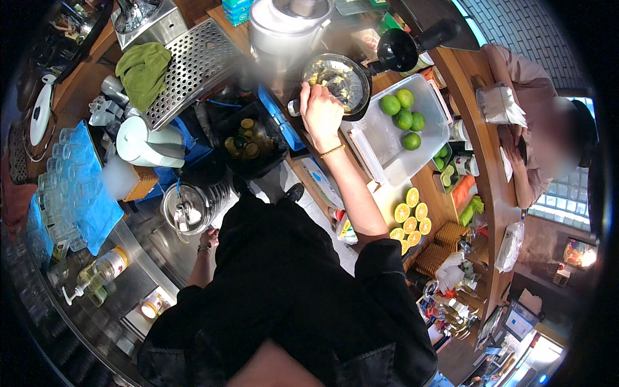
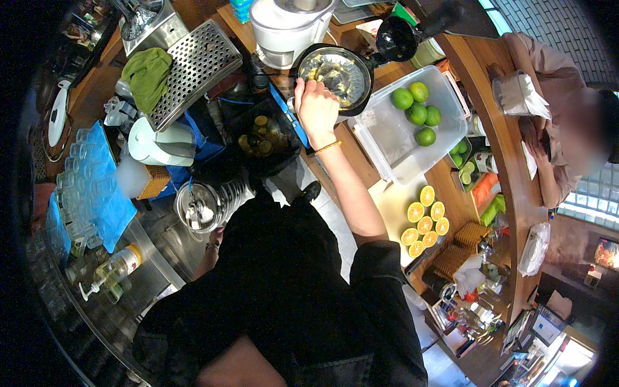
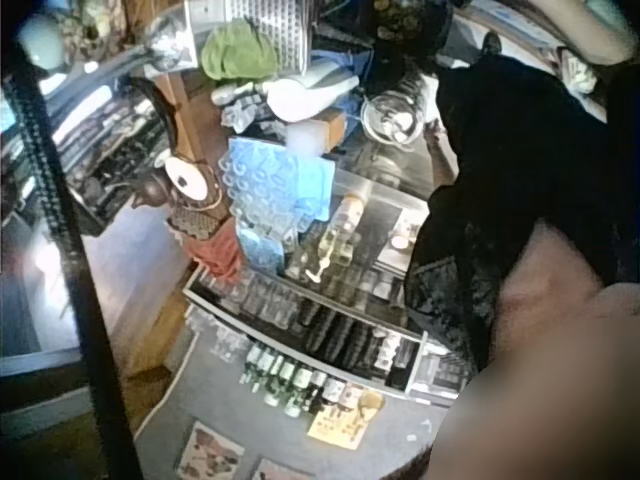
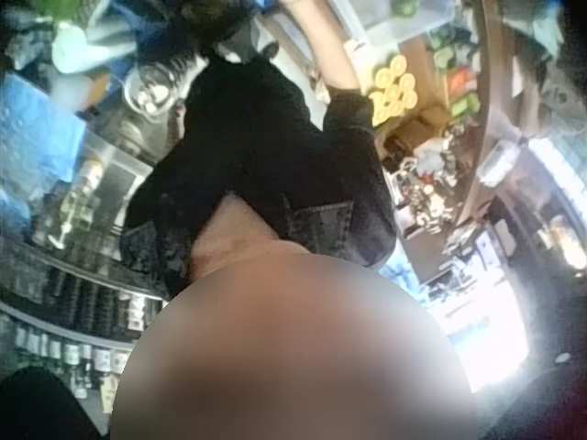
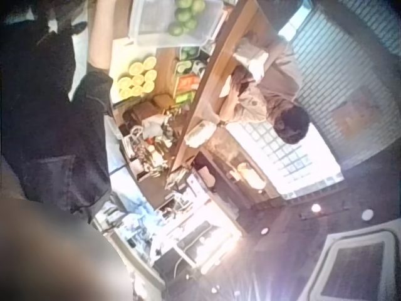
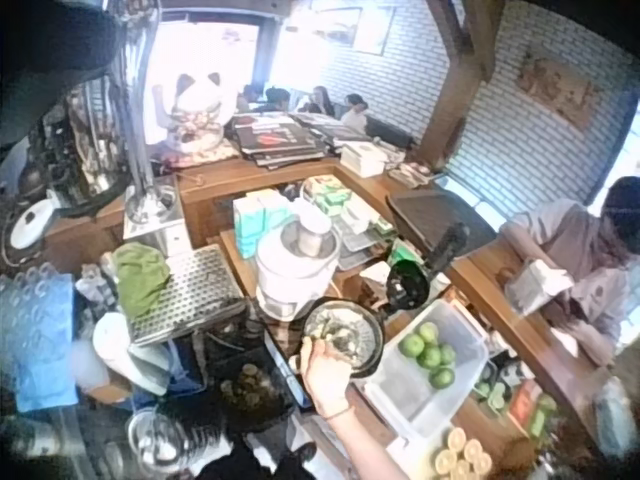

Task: The person repeatedly picks limes from a container, places them into a manual press, and squeezes them to extract juice. The person also handles a small glass and a ladle, occasionally transferring liquid between containers.

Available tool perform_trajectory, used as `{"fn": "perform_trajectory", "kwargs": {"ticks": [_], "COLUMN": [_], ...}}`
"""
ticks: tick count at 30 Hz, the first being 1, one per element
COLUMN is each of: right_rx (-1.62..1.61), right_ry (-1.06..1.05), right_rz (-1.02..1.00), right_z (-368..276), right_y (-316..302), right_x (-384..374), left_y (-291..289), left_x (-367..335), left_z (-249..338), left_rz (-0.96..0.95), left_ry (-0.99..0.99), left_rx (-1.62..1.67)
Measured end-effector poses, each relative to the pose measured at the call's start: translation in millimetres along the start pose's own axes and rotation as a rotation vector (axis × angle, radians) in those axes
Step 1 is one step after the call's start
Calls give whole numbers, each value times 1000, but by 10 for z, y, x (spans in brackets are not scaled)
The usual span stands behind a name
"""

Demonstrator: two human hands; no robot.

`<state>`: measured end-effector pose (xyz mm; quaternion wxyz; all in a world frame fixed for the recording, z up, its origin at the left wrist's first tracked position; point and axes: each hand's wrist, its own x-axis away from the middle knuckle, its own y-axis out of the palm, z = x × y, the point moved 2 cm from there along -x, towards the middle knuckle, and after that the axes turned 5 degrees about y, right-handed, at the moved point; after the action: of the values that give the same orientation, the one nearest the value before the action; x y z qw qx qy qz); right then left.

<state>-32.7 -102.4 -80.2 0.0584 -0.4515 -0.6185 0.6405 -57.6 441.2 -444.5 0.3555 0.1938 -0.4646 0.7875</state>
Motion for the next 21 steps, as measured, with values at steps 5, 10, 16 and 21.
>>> {"fn": "perform_trajectory", "kwargs": {"ticks": [5,10,16,21], "right_rx": [-75,-225,-295,-535], "right_ry": [87,242,368,531], "right_rz": [53,95,127,217], "right_z": [-15,-40,-51,-56], "right_y": [-3,-82,-130,-207], "right_x": [-11,-38,-97,-168], "left_y": [-9,-45,-107,-132], "left_x": [11,-54,-52,79], "left_z": [-19,38,42,-150], "left_rz": [2,22,87,65], "left_ry": [7,15,37,11], "left_rx": [-22,-2,12,177]}}
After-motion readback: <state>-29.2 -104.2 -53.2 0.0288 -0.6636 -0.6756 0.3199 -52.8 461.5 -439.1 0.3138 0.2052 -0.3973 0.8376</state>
